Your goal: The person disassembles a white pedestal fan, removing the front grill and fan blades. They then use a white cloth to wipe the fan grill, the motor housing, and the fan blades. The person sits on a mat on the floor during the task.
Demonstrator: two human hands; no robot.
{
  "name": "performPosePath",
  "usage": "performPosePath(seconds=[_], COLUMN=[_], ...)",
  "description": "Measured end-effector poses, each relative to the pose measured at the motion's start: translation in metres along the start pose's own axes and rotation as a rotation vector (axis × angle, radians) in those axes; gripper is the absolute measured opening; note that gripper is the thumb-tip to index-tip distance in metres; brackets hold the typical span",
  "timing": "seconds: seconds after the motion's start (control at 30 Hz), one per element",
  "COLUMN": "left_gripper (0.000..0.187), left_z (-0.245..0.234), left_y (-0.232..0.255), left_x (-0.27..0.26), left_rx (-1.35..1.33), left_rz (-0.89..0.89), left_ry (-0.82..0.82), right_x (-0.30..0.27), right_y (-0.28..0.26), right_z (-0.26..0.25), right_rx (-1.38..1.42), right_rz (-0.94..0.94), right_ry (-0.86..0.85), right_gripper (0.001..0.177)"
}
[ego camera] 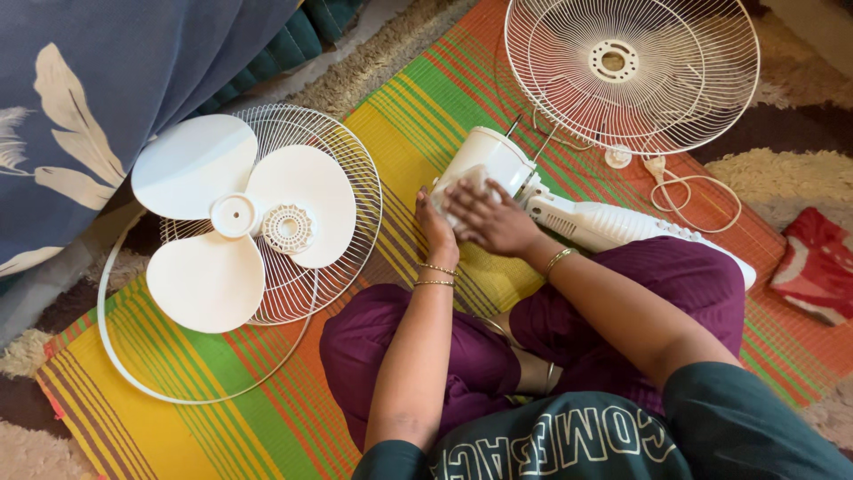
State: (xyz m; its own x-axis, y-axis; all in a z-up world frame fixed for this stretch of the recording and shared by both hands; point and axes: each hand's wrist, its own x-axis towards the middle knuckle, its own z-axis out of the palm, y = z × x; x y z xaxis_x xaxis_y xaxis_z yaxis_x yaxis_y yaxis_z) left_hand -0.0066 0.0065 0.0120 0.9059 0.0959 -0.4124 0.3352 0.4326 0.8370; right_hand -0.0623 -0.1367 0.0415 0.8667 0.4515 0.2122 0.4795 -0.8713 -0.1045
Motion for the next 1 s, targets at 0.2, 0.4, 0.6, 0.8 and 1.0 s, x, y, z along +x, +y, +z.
performPosePath(seconds=[0.2, 0.4, 0.6, 0.8, 1.0], left_gripper=[0.061, 0.062, 0.063, 0.062, 0.060], left_z=[0.003, 0.008, 0.005, 0.000, 0.001], left_y=[0.002, 0.016, 0.016, -0.002, -0.002], left_x=[0.001, -0.010, -0.013, 0.002, 0.000], left_rx=[0.033, 0.076, 0.071, 0.057, 0.140], left_rz=[0.034, 0.014, -0.049, 0.060, 0.114], left_ry=[0.019, 0.011, -0.001, -0.003, -0.007], right_x=[0.000, -0.005, -0.001, 0.006, -0.001], right_y=[0.031, 0.018, -0.001, 0.027, 0.012], right_z=[-0.015, 0.000, 0.002, -0.016, -0.003], right_rx=[0.084, 0.224, 0.117, 0.124, 0.228], right_rz=[0.411, 0.223, -0.038, 0.341, 0.209], right_ry=[0.086, 0.113, -0.017, 0.108, 0.133], right_gripper=[0.062, 0.068, 0.067, 0.060, 0.068])
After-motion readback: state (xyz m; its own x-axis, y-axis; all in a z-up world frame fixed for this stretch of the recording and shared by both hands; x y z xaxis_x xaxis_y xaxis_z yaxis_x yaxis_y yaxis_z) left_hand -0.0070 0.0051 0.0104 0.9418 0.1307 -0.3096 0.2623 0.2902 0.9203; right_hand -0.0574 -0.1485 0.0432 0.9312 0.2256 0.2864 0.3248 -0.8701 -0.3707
